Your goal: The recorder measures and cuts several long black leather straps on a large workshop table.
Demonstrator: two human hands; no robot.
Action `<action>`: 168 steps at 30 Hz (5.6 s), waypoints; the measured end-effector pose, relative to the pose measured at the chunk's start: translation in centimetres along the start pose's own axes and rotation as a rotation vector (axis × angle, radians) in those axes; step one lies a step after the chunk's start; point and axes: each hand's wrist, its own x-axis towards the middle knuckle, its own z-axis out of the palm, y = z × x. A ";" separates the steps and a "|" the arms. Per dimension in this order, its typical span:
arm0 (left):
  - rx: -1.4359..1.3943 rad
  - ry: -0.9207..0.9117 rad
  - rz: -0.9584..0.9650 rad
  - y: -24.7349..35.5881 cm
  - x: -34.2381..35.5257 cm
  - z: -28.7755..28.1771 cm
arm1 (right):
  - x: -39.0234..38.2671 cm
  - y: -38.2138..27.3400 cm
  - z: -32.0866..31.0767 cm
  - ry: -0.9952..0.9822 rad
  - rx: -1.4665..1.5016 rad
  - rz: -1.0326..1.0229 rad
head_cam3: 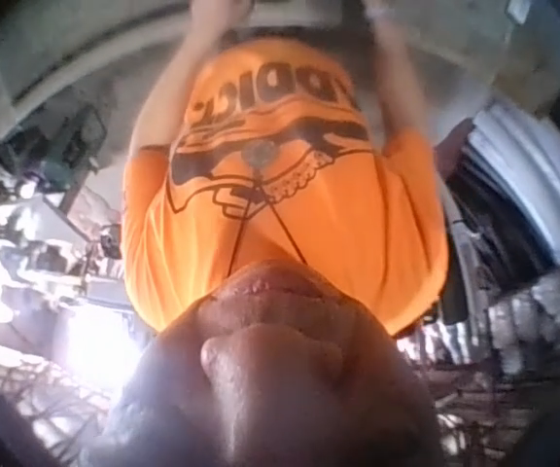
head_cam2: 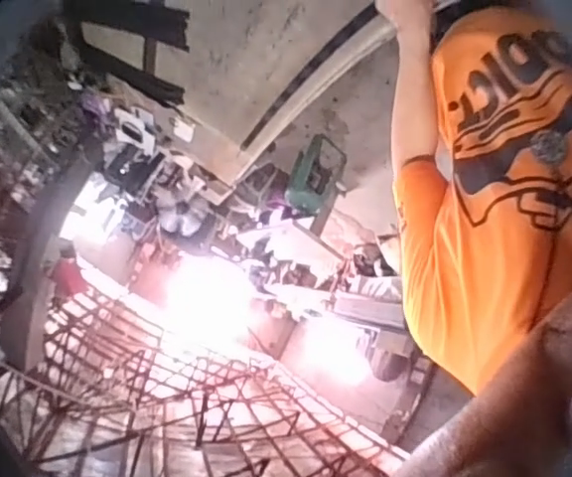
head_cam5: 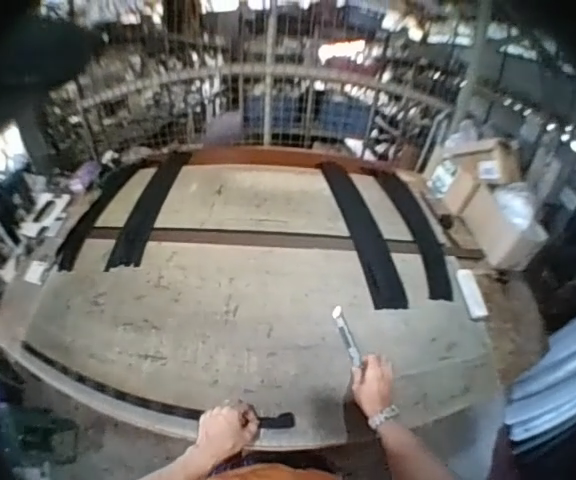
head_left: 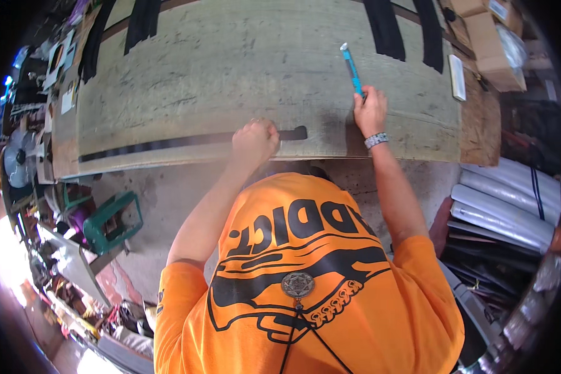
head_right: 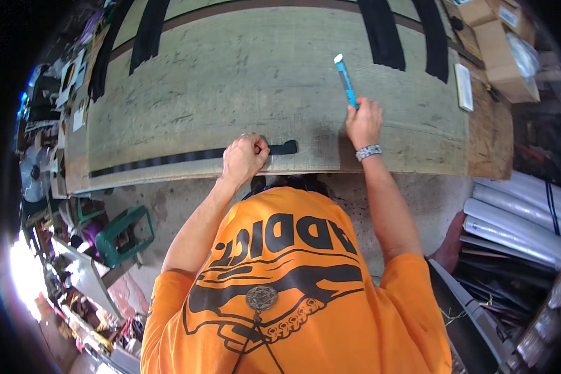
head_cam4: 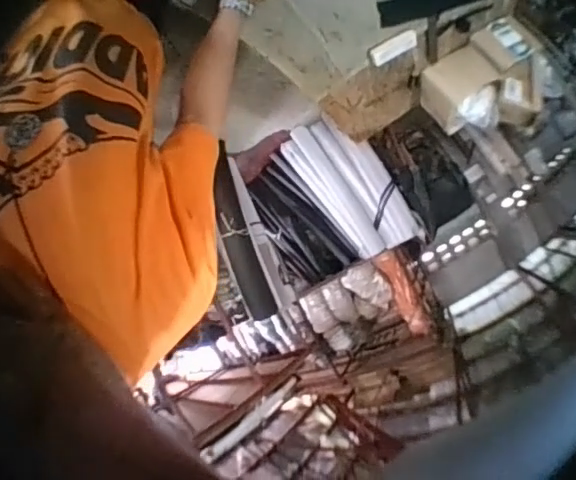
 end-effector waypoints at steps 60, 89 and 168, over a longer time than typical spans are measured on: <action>-0.009 -0.213 0.338 -1.9 2.3 -2.7 | -12.7 -19.0 -4.6 -0.192 0.496 -0.012; 0.193 -0.588 0.645 -1.8 8.1 -3.3 | -12.7 -18.8 -3.7 -0.188 0.482 -0.037; 0.457 -0.024 -0.140 5.1 -1.2 -2.0 | 44.9 50.9 -3.9 0.014 0.436 0.055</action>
